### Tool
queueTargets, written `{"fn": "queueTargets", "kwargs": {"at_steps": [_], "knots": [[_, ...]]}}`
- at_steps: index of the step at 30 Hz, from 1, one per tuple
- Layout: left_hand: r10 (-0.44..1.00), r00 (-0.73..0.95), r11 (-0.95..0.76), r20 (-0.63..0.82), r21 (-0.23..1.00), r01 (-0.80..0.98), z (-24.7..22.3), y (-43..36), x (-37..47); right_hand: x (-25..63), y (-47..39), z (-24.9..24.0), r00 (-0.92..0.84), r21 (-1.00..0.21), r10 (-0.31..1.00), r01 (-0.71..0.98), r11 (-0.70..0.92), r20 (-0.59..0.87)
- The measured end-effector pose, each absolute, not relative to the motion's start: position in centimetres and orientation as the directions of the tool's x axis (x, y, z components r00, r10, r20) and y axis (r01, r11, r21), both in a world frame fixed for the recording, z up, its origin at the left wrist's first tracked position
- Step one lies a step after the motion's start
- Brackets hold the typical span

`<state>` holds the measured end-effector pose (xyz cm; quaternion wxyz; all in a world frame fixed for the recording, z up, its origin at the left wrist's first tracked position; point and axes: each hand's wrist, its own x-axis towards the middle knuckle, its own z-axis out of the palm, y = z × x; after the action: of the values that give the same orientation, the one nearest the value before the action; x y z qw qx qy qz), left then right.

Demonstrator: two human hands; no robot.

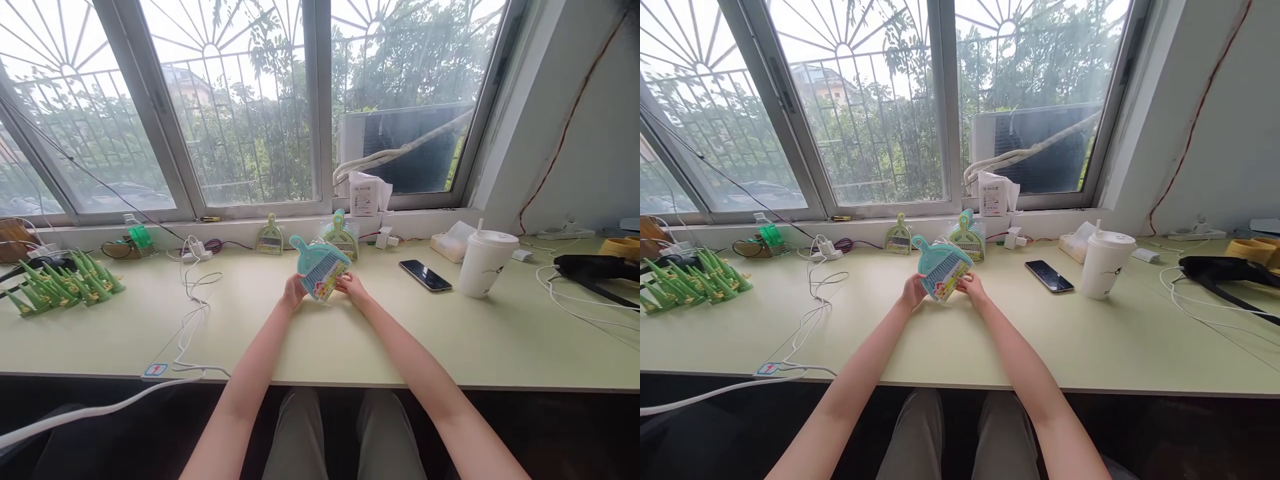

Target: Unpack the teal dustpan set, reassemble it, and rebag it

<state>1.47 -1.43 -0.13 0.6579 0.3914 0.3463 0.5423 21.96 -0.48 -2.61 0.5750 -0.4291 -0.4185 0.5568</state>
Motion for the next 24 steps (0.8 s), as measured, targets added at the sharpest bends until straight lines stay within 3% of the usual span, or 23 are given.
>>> {"fn": "queueTargets", "kwargs": {"at_steps": [6,11,24], "knots": [[0.931,0.364,0.103,-0.037,0.981,-0.165,0.3,-1.4,1.5,22.3,-0.7,-2.4,0.095,-0.951,0.995,-0.302,0.066,0.039],[0.996,0.086,0.021,-0.020,1.000,-0.004,-0.6,-0.4,1.4,22.4,-0.7,-1.9,0.183,-0.954,0.983,-0.295,0.054,-0.001],[0.985,-0.171,-0.015,-0.008,0.991,-0.133,-0.9,0.4,-1.5,23.0,-0.9,-1.2,0.147,-0.972,0.989,-0.235,0.021,-0.015]]}}
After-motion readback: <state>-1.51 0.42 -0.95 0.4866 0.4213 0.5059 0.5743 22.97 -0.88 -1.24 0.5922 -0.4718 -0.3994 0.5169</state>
